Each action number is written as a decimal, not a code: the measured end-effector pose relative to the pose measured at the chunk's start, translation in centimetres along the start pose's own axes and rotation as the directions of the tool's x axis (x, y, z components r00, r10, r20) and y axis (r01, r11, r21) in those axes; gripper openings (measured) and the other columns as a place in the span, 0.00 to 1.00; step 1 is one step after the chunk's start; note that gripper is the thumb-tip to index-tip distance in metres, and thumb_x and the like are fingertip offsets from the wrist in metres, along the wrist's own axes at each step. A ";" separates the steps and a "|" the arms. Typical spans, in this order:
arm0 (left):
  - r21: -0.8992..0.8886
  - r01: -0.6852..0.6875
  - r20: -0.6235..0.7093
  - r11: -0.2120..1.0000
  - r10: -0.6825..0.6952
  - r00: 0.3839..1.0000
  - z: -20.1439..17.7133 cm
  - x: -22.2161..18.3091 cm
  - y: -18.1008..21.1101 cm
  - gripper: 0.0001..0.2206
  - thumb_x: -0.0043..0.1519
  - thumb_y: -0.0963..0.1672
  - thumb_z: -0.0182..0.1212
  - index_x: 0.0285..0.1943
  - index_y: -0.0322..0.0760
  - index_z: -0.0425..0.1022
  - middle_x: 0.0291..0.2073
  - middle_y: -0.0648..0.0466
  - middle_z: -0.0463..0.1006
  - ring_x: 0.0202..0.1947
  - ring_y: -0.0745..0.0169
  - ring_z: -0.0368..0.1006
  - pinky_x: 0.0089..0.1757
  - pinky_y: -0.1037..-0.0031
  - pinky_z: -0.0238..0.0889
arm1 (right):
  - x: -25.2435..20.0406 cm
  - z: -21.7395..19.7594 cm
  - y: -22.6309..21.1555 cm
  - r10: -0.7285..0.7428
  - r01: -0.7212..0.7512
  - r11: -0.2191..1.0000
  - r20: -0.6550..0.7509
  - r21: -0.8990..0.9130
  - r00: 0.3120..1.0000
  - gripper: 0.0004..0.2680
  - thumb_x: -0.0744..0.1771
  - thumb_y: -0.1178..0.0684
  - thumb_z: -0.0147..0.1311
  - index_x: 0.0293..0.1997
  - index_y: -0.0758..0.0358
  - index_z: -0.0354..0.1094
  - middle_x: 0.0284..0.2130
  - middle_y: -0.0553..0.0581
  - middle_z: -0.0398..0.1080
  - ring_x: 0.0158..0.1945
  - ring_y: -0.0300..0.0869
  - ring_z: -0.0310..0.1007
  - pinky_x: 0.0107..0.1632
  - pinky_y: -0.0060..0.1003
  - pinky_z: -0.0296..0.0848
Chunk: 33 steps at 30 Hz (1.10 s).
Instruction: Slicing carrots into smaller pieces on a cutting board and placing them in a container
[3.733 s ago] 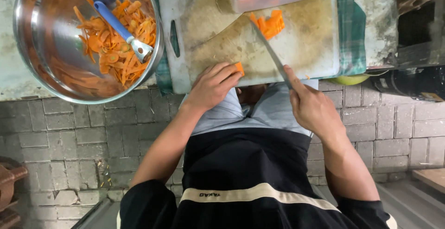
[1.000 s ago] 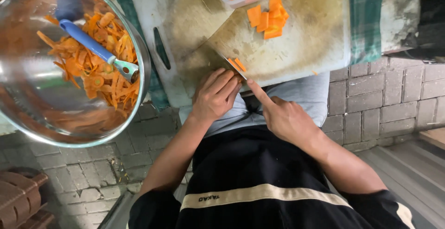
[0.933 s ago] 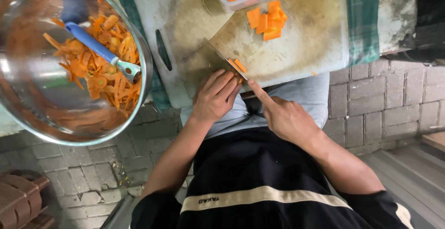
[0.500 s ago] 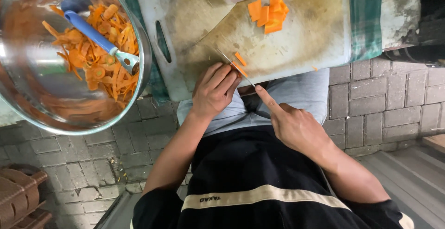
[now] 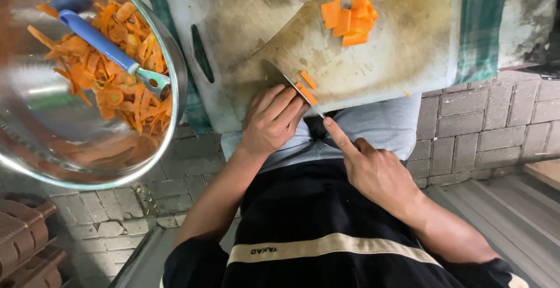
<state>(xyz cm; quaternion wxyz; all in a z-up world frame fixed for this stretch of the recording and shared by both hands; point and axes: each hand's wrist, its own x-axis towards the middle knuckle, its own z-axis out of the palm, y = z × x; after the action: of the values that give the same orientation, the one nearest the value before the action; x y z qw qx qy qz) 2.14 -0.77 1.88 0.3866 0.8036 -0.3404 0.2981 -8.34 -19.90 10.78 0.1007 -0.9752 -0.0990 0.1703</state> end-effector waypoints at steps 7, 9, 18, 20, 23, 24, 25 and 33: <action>-0.004 -0.021 -0.012 1.000 0.021 1.000 0.2 0.1 0.1 0.04 0.61 0.41 0.62 0.34 0.34 0.77 0.35 0.46 0.76 0.32 0.46 0.74 0.36 0.65 0.72 | 2.1 1.7 1.1 0.008 -0.013 0.995 0.053 0.097 0.999 0.26 0.66 0.55 0.39 0.75 0.39 0.44 0.22 0.58 0.68 0.21 0.61 0.74 0.27 0.57 0.75; -0.004 -0.020 -0.040 1.000 0.020 0.999 0.7 -0.4 0.1 0.05 0.58 0.42 0.66 0.35 0.34 0.77 0.34 0.47 0.76 0.33 0.47 0.74 0.37 0.65 0.72 | 2.5 1.5 1.8 -0.008 -0.009 0.944 0.051 0.329 0.999 0.24 0.66 0.55 0.39 0.73 0.41 0.48 0.22 0.60 0.70 0.26 0.63 0.74 0.28 0.58 0.75; 0.115 -0.129 -0.103 0.985 0.141 0.985 0.5 -1.0 0.6 0.04 0.60 0.41 0.62 0.34 0.33 0.77 0.34 0.47 0.76 0.32 0.49 0.74 0.38 0.67 0.74 | 0.4 -2.3 0.7 0.028 -0.087 0.936 0.173 0.341 0.984 0.26 0.66 0.54 0.40 0.74 0.38 0.44 0.22 0.60 0.72 0.29 0.61 0.76 0.34 0.60 0.76; 0.127 -0.143 -0.103 0.982 0.156 0.982 0.5 -1.1 0.6 0.04 0.60 0.41 0.62 0.34 0.33 0.78 0.34 0.46 0.76 0.32 0.49 0.74 0.38 0.67 0.74 | -0.1 -2.0 0.8 0.024 -0.083 0.941 0.178 0.329 0.984 0.25 0.66 0.54 0.39 0.74 0.39 0.45 0.22 0.60 0.72 0.29 0.61 0.76 0.34 0.59 0.76; 0.139 -0.159 -0.111 0.977 0.175 0.978 0.2 -0.7 0.6 0.04 0.60 0.40 0.62 0.33 0.33 0.78 0.34 0.46 0.76 0.32 0.49 0.75 0.39 0.68 0.75 | -0.4 -1.6 1.1 0.009 -0.063 0.948 0.169 0.313 0.986 0.25 0.66 0.55 0.39 0.74 0.39 0.46 0.22 0.60 0.71 0.29 0.60 0.76 0.34 0.59 0.76; 0.131 -0.160 -0.115 0.978 0.176 0.978 0.2 -0.6 0.7 0.03 0.59 0.40 0.62 0.33 0.32 0.78 0.33 0.46 0.76 0.31 0.49 0.74 0.39 0.67 0.75 | -0.4 -1.5 1.2 0.004 -0.054 0.950 0.160 0.309 0.987 0.25 0.66 0.55 0.39 0.74 0.39 0.47 0.22 0.59 0.71 0.29 0.60 0.75 0.34 0.59 0.76; 0.130 -0.157 -0.113 0.979 0.172 0.979 0.0 -0.5 0.7 0.03 0.59 0.40 0.62 0.33 0.32 0.78 0.33 0.46 0.76 0.31 0.49 0.74 0.39 0.67 0.75 | -0.4 -1.6 1.2 0.004 -0.056 0.949 0.165 0.310 0.986 0.25 0.66 0.55 0.39 0.74 0.39 0.47 0.22 0.59 0.71 0.29 0.60 0.75 0.34 0.59 0.76; 0.140 -0.110 -0.086 0.984 0.122 0.989 -0.8 0.8 0.7 0.05 0.61 0.39 0.60 0.30 0.34 0.77 0.31 0.46 0.75 0.29 0.50 0.73 0.35 0.69 0.73 | -0.1 -1.1 1.2 -0.037 0.032 0.997 0.075 0.069 0.997 0.26 0.66 0.56 0.39 0.75 0.38 0.45 0.20 0.59 0.69 0.21 0.60 0.74 0.28 0.56 0.77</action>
<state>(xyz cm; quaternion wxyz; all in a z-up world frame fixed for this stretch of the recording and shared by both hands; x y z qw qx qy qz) 1.96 -0.72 3.18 0.3292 0.7916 -0.3472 0.3802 -7.82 -21.26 11.49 0.1328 -0.9622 -0.1137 0.2088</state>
